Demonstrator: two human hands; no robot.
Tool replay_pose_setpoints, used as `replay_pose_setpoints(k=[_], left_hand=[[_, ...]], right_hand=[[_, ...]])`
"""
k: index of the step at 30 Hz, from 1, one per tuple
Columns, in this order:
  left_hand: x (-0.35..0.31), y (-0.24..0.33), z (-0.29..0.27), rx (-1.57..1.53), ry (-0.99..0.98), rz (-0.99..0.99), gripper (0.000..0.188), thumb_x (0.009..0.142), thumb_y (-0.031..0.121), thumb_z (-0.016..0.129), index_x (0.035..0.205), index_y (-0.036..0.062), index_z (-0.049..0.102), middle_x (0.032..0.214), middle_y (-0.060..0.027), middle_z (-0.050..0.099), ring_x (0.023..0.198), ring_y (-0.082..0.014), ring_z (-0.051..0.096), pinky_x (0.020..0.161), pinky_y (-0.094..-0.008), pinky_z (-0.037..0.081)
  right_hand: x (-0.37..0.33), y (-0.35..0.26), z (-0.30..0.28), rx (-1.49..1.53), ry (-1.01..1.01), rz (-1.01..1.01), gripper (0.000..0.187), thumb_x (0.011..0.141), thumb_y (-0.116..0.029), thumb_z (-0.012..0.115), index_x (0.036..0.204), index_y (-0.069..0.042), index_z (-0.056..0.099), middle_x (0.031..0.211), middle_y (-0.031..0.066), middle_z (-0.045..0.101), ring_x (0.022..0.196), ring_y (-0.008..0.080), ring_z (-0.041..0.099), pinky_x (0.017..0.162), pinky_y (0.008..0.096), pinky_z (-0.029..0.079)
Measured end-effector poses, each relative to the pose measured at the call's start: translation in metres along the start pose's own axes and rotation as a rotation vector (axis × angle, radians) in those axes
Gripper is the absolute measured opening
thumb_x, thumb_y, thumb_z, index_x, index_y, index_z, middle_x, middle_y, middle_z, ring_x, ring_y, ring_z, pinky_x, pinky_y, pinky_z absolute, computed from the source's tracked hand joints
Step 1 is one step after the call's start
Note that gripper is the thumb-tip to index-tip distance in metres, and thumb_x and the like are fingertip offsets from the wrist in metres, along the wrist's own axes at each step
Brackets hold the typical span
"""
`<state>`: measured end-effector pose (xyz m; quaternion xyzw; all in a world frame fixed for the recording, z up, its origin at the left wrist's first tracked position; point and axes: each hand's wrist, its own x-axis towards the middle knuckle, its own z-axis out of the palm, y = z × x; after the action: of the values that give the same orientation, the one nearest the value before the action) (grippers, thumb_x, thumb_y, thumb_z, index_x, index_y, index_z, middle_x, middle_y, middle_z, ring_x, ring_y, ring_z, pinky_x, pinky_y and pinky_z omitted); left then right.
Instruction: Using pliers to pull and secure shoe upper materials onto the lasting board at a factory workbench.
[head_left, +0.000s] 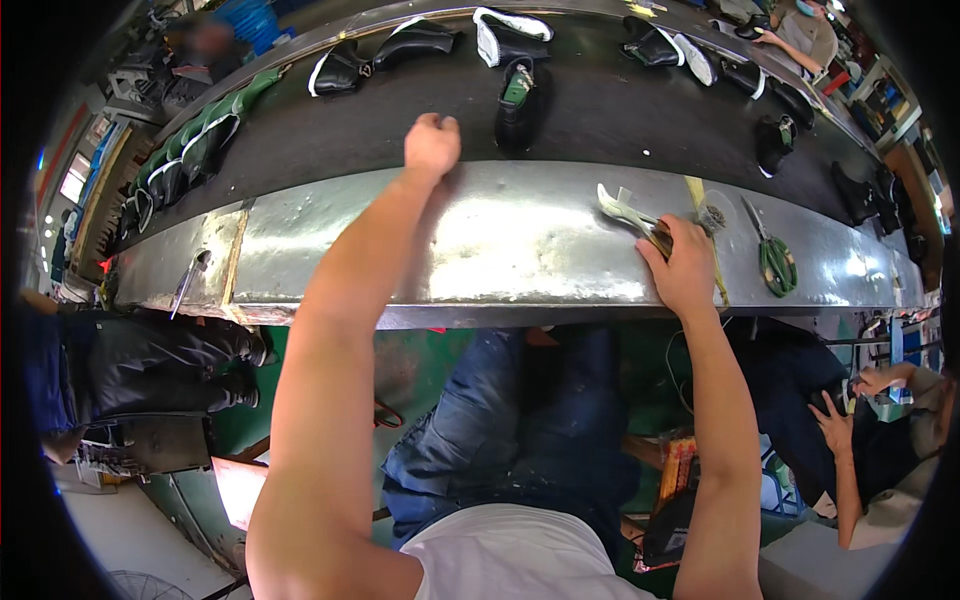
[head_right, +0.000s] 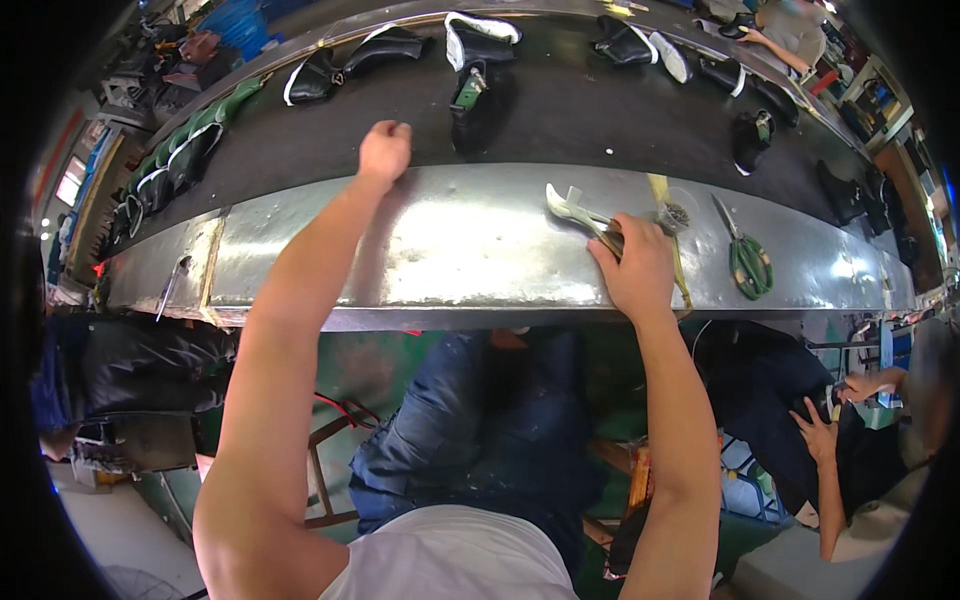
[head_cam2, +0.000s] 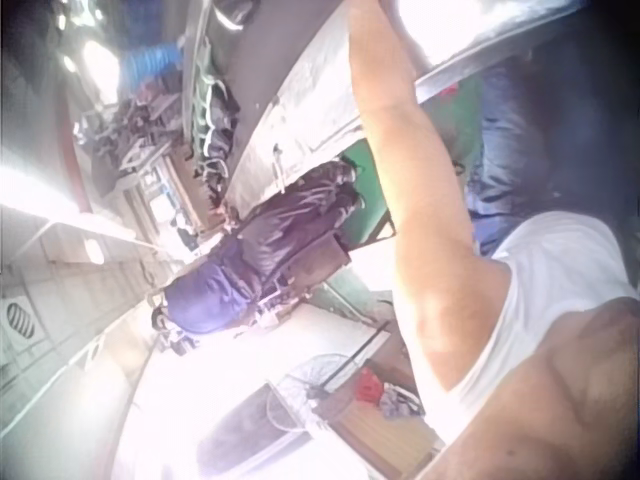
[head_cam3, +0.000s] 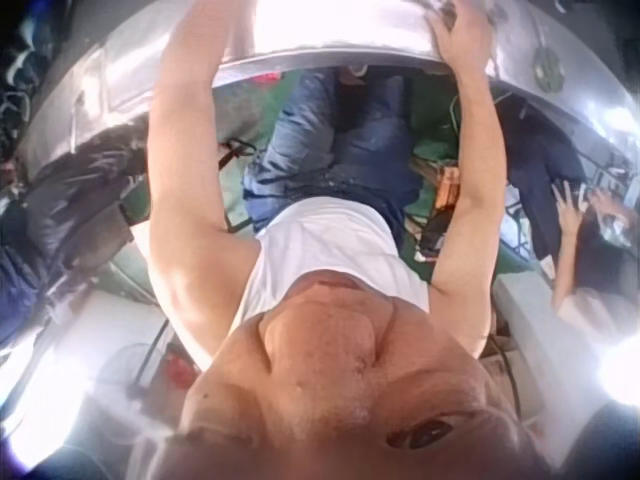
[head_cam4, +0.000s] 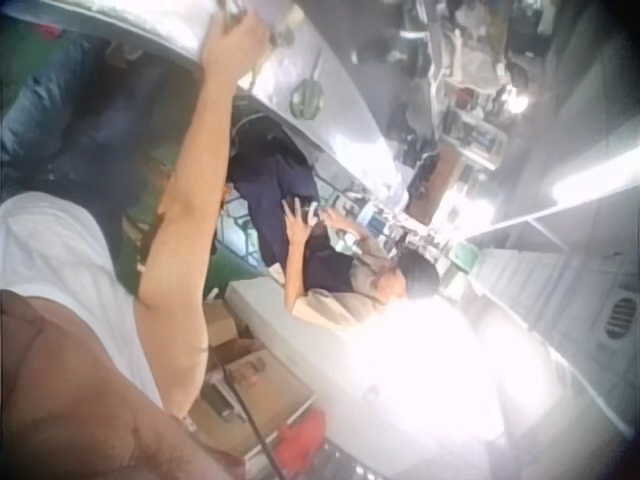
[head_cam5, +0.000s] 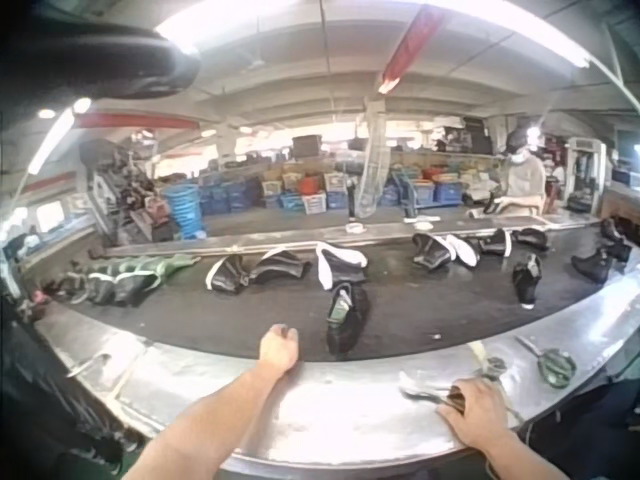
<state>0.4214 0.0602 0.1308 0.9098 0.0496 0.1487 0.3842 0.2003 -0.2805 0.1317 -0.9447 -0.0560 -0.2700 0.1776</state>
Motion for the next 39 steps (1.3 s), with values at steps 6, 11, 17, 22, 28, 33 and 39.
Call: replay_pose_setpoints(k=[6, 11, 17, 22, 28, 33, 39], left_hand=[[0.078, -0.088, -0.071, -0.008, 0.209, -0.228, 0.050, 0.094, 0.040, 0.054, 0.119, -0.0025, 0.065, 0.120, -0.0240, 0.066, 0.118, -0.0370, 0.060, 0.101, -0.0417, 0.045], [0.129, -0.132, -0.101, 0.020, 0.301, -0.300, 0.052, 0.094, 0.042, 0.055, 0.119, -0.0025, 0.065, 0.122, -0.0232, 0.065, 0.119, -0.0367, 0.059, 0.102, -0.0420, 0.044], [0.193, -0.167, -0.111, 0.017, 0.336, -0.362, 0.072, 0.092, 0.048, 0.056, 0.139, -0.0049, 0.048, 0.139, -0.0254, 0.053, 0.131, -0.0370, 0.050, 0.108, -0.0413, 0.040], [0.257, -0.183, -0.110, 0.041, 0.412, -0.321, 0.074, 0.094, 0.044, 0.056, 0.144, -0.0073, 0.039, 0.147, -0.0260, 0.044, 0.138, -0.0372, 0.043, 0.112, -0.0411, 0.037], [0.302, -0.179, -0.100, -0.057, 0.397, -0.367, 0.075, 0.094, 0.040, 0.058, 0.148, -0.0055, 0.032, 0.148, -0.0255, 0.043, 0.136, -0.0382, 0.044, 0.109, -0.0406, 0.039], [0.314, -0.177, -0.082, 0.146, 0.351, -0.467, 0.063, 0.090, 0.044, 0.066, 0.126, -0.0069, 0.060, 0.129, -0.0221, 0.062, 0.122, -0.0319, 0.059, 0.099, -0.0384, 0.046], [0.317, -0.214, -0.123, -0.415, 0.292, -0.483, 0.056, 0.095, 0.036, 0.060, 0.135, -0.0037, 0.053, 0.137, -0.0195, 0.055, 0.121, -0.0343, 0.055, 0.099, -0.0476, 0.045]], right_hand=[[0.000, -0.011, -0.006, -0.026, -0.040, 0.038, 0.044, 0.080, -0.029, 0.076, 0.111, -0.001, 0.061, 0.104, 0.0162, 0.066, 0.099, 0.0366, 0.059, 0.087, 0.0454, 0.045], [0.002, -0.012, -0.008, -0.033, -0.075, 0.077, 0.044, 0.079, -0.023, 0.078, 0.113, -0.001, 0.060, 0.105, 0.0188, 0.064, 0.099, 0.0387, 0.058, 0.087, 0.0454, 0.046], [0.005, -0.019, -0.009, -0.011, -0.134, 0.131, 0.044, 0.078, -0.018, 0.077, 0.113, 0.000, 0.059, 0.107, 0.0204, 0.062, 0.100, 0.0407, 0.057, 0.088, 0.0461, 0.046], [0.003, -0.016, -0.012, -0.013, -0.179, 0.169, 0.048, 0.073, -0.014, 0.079, 0.113, 0.000, 0.058, 0.109, 0.0200, 0.061, 0.101, 0.0411, 0.057, 0.090, 0.0465, 0.045], [0.004, -0.014, -0.016, -0.021, -0.224, 0.180, 0.051, 0.071, -0.013, 0.079, 0.115, 0.000, 0.057, 0.112, 0.0195, 0.060, 0.103, 0.0408, 0.055, 0.090, 0.0469, 0.045], [0.007, -0.015, -0.018, -0.018, -0.224, 0.142, 0.051, 0.072, -0.013, 0.079, 0.116, 0.001, 0.056, 0.113, 0.0204, 0.059, 0.105, 0.0411, 0.055, 0.091, 0.0475, 0.045], [0.011, -0.021, -0.006, 0.015, -0.210, 0.115, 0.050, 0.074, -0.016, 0.078, 0.115, 0.001, 0.056, 0.112, 0.0217, 0.060, 0.105, 0.0424, 0.055, 0.093, 0.0484, 0.043]])
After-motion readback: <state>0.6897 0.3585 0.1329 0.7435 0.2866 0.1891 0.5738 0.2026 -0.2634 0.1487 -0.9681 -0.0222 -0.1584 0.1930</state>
